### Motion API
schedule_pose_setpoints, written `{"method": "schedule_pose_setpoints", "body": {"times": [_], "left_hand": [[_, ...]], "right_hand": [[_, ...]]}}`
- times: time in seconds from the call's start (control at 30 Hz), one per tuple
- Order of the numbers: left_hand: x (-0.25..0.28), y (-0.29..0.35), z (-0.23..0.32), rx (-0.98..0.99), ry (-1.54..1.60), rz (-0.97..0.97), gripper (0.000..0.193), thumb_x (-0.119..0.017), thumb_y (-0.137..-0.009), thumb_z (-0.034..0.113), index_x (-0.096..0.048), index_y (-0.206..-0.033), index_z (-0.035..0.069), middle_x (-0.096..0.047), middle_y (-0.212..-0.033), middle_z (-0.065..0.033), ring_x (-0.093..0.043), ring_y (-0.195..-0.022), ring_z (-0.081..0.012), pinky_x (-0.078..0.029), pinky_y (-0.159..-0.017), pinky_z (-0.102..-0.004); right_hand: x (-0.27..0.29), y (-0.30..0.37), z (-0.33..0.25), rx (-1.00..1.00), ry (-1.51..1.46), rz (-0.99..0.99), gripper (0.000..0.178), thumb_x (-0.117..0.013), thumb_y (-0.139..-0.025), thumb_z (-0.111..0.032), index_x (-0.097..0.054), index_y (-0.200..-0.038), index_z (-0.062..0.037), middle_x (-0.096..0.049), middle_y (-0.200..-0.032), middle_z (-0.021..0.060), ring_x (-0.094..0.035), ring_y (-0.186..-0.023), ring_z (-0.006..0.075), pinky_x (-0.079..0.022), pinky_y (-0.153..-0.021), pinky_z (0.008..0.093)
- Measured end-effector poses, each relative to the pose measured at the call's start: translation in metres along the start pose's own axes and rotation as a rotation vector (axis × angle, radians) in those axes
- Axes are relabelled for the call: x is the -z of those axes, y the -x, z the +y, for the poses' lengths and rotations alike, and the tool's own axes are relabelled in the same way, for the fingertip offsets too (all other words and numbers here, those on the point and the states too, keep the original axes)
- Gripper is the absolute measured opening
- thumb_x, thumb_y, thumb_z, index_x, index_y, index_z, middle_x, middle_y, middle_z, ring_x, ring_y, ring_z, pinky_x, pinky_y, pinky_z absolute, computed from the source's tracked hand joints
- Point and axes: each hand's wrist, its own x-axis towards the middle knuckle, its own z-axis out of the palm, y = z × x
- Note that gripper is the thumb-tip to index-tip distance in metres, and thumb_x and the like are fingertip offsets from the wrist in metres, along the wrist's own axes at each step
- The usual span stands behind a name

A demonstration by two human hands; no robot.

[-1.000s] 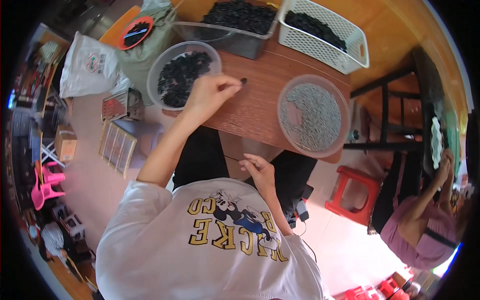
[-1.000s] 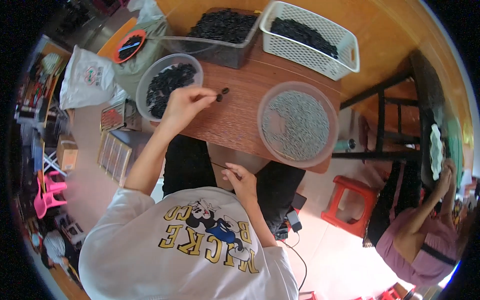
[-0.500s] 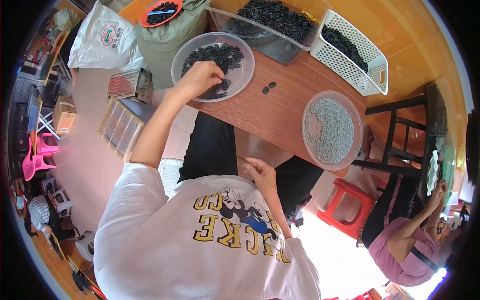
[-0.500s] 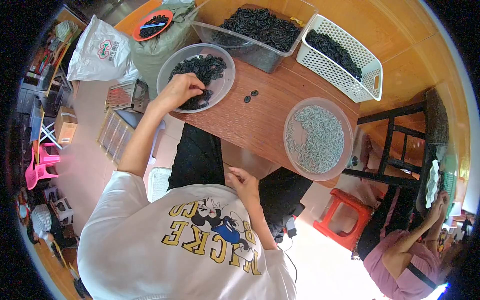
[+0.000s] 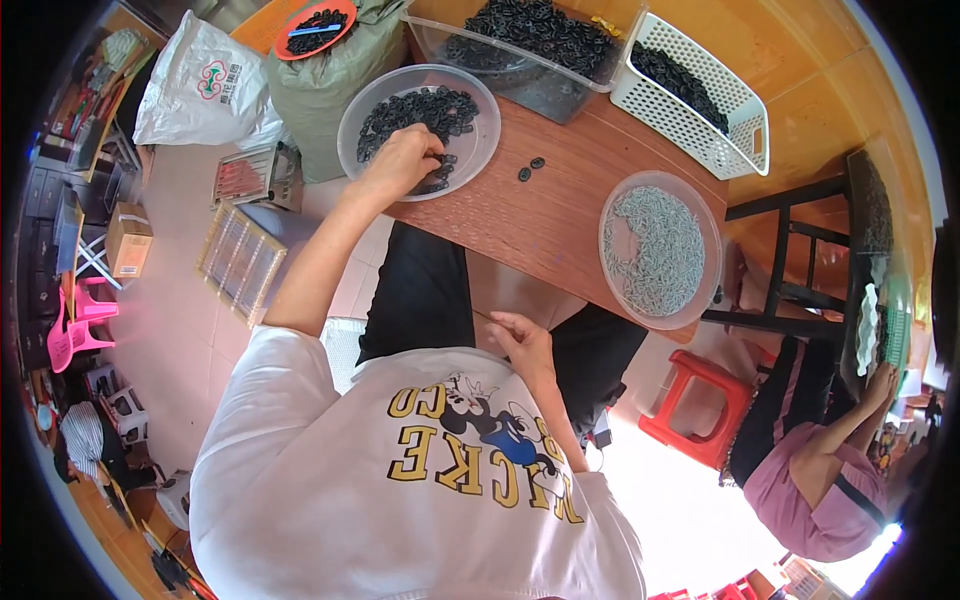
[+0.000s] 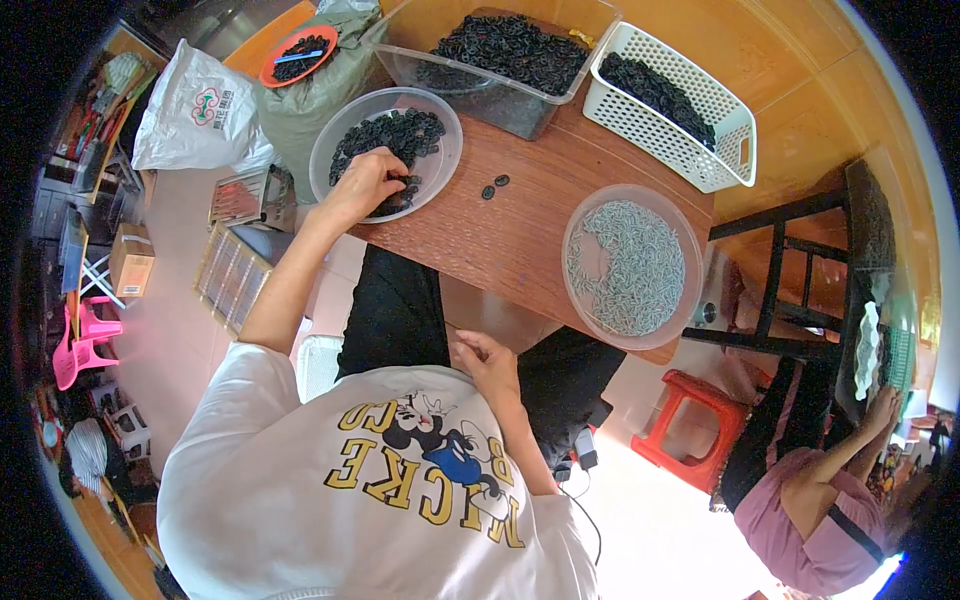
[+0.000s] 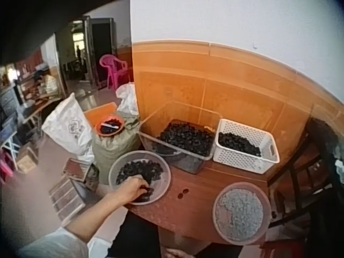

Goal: The person assembles plastic cord locks by hand, picking up plastic components and small pins from containers and inserting the pins into the plastic pieces.

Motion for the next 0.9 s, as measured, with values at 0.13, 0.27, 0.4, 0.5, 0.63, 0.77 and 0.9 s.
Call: {"method": "schedule_pose_setpoints", "body": {"times": [0.13, 0.27, 0.4, 0.5, 0.63, 0.77, 0.9], "left_hand": [[-0.001, 0.000, 0.002, -0.008, 0.025, 0.014, 0.018, -0.064, -0.072, -0.002, -0.065, -0.090, -0.003, -0.063, -0.089, -0.0183, -0.063, -0.084, -0.0323, -0.049, -0.075, -0.0378], [0.000, 0.001, 0.000, 0.008, 0.041, 0.009, 0.018, -0.062, -0.073, -0.001, -0.066, -0.090, -0.003, -0.063, -0.089, -0.0184, -0.063, -0.085, -0.0321, -0.049, -0.075, -0.0386], [0.006, 0.004, 0.001, -0.060, 0.035, 0.068, 0.016, -0.063, -0.075, 0.003, -0.067, -0.090, 0.000, -0.064, -0.086, -0.0172, -0.064, -0.080, -0.0299, -0.049, -0.072, -0.0381], [0.011, 0.006, 0.006, 0.195, 0.181, 0.159, 0.013, -0.068, -0.078, 0.009, -0.068, -0.089, 0.002, -0.065, -0.070, -0.0064, -0.061, -0.065, -0.0138, -0.046, -0.062, -0.0268], [0.008, 0.007, 0.007, 0.341, 0.664, 0.129, 0.011, -0.068, -0.080, 0.009, -0.067, -0.088, 0.001, -0.065, -0.074, -0.0033, -0.059, -0.066, -0.0106, -0.047, -0.063, -0.0231], [-0.010, 0.025, 0.044, 0.392, 1.523, 0.007, 0.011, -0.065, -0.082, 0.004, -0.064, -0.092, 0.000, -0.066, -0.082, -0.0072, -0.061, -0.067, -0.0111, -0.049, -0.059, -0.0204], [-0.037, 0.046, 0.094, 0.387, 1.689, -0.110, 0.010, -0.064, -0.082, 0.002, -0.063, -0.093, 0.000, -0.066, -0.082, -0.0089, -0.061, -0.066, -0.0111, -0.051, -0.059, -0.0201]], "right_hand": [[0.002, 0.000, 0.002, 0.010, 0.022, 0.010, 0.024, -0.064, -0.084, -0.014, -0.065, -0.105, -0.0015, -0.069, -0.085, 0.0104, -0.067, -0.076, 0.0137, -0.051, -0.068, 0.0242], [0.003, 0.001, -0.002, 0.013, 0.027, 0.014, 0.025, -0.064, -0.084, -0.015, -0.065, -0.105, -0.0014, -0.069, -0.086, 0.0108, -0.067, -0.077, 0.0140, -0.051, -0.069, 0.0248], [0.004, 0.002, -0.009, 0.022, 0.012, 0.015, 0.025, -0.064, -0.084, -0.015, -0.065, -0.106, -0.0013, -0.069, -0.087, 0.0102, -0.067, -0.077, 0.0136, -0.050, -0.069, 0.0240], [0.009, -0.001, -0.026, 0.032, 0.030, 0.029, 0.026, -0.064, -0.084, -0.015, -0.065, -0.106, -0.0010, -0.069, -0.087, 0.0094, -0.067, -0.078, 0.0130, -0.050, -0.070, 0.0232], [0.013, -0.012, -0.051, 0.077, -0.024, 0.041, 0.025, -0.063, -0.085, -0.012, -0.064, -0.106, 0.0019, -0.069, -0.089, 0.0085, -0.065, -0.077, 0.0123, -0.050, -0.072, 0.0227], [0.015, -0.025, -0.083, 0.179, -0.122, 0.107, 0.024, -0.061, -0.085, -0.006, -0.062, -0.107, 0.0048, -0.068, -0.093, 0.0091, -0.064, -0.078, 0.0121, -0.050, -0.072, 0.0229], [0.014, -0.036, -0.105, 0.348, -0.253, 0.251, 0.022, -0.062, -0.085, -0.004, -0.064, -0.106, 0.0016, -0.066, -0.094, 0.0071, -0.060, -0.083, 0.0105, -0.047, -0.074, 0.0217]]}}
